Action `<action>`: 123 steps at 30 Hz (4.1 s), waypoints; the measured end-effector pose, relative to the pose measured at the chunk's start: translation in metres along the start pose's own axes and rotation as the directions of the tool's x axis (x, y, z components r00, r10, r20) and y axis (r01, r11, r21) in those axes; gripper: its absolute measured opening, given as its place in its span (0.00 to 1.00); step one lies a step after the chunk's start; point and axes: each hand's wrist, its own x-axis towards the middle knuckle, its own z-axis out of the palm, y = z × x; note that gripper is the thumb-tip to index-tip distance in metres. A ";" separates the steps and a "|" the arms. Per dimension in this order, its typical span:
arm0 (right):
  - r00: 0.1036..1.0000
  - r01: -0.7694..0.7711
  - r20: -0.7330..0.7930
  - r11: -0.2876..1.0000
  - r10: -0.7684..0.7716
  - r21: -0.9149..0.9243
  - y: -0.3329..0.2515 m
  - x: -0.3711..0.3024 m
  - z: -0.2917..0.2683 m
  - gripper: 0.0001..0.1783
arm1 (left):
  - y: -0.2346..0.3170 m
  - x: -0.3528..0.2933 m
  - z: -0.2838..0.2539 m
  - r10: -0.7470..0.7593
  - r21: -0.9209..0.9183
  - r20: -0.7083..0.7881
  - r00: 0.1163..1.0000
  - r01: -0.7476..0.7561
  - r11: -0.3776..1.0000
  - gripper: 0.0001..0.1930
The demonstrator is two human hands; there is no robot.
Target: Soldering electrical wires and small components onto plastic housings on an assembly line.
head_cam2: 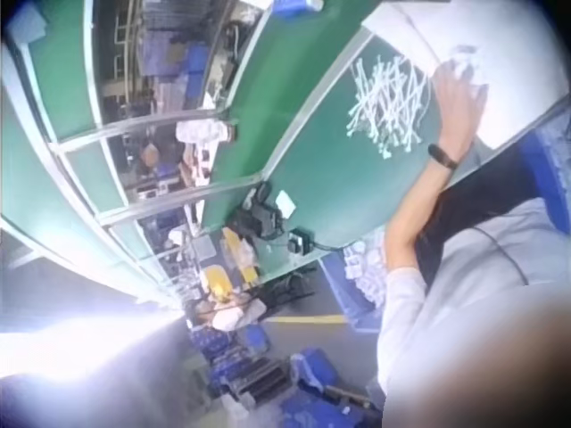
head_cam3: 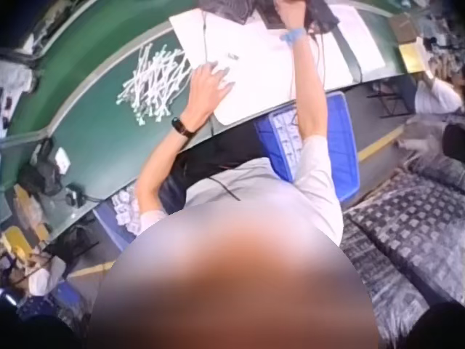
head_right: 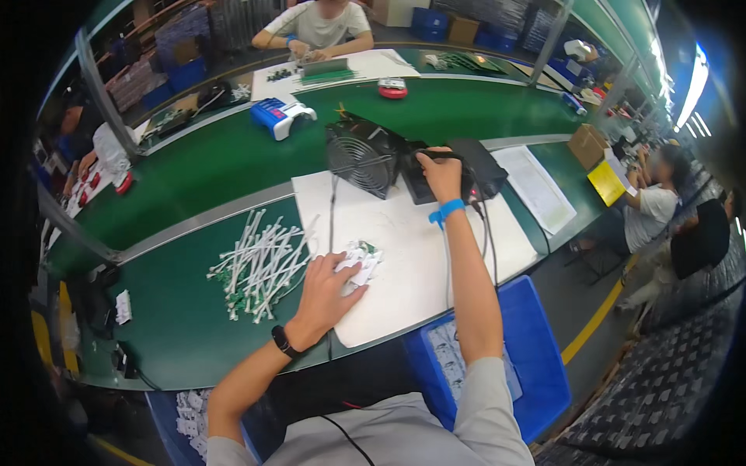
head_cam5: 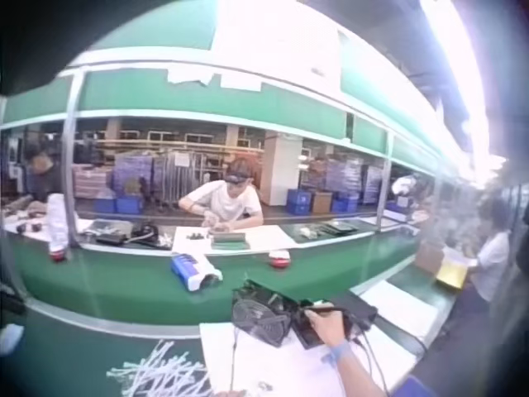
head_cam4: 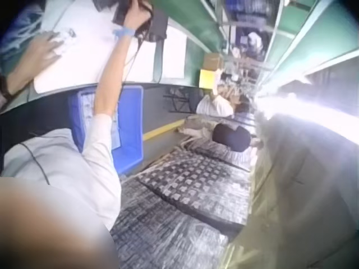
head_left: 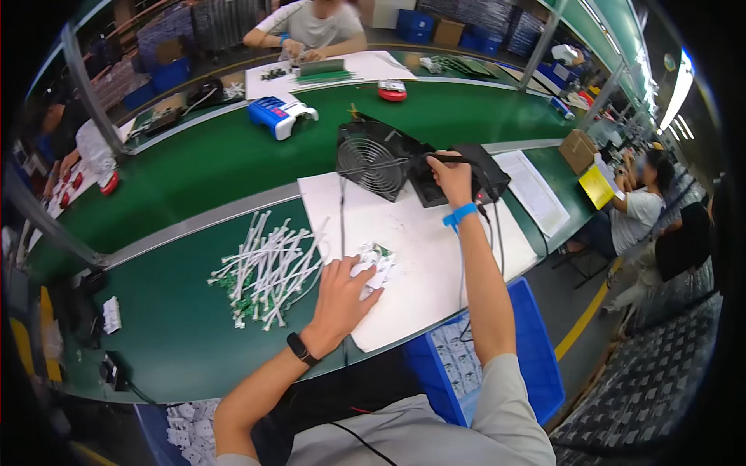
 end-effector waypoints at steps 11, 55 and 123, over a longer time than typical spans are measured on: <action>0.957 -0.118 0.246 0.980 0.155 -0.158 -0.046 -0.161 0.012 0.11 | -0.147 0.033 -0.165 -0.109 0.357 -0.298 0.948 0.216 0.909 0.24; 0.414 0.870 0.481 0.492 -0.773 0.042 -0.112 -0.247 0.174 0.20 | -0.075 -0.219 -0.233 -0.473 0.399 -0.030 0.881 0.444 0.802 0.31; 0.756 0.214 0.580 0.952 -0.303 0.219 -0.117 -0.258 0.181 0.13 | -0.062 -0.124 -0.207 -0.332 0.297 -0.285 0.899 0.412 0.861 0.41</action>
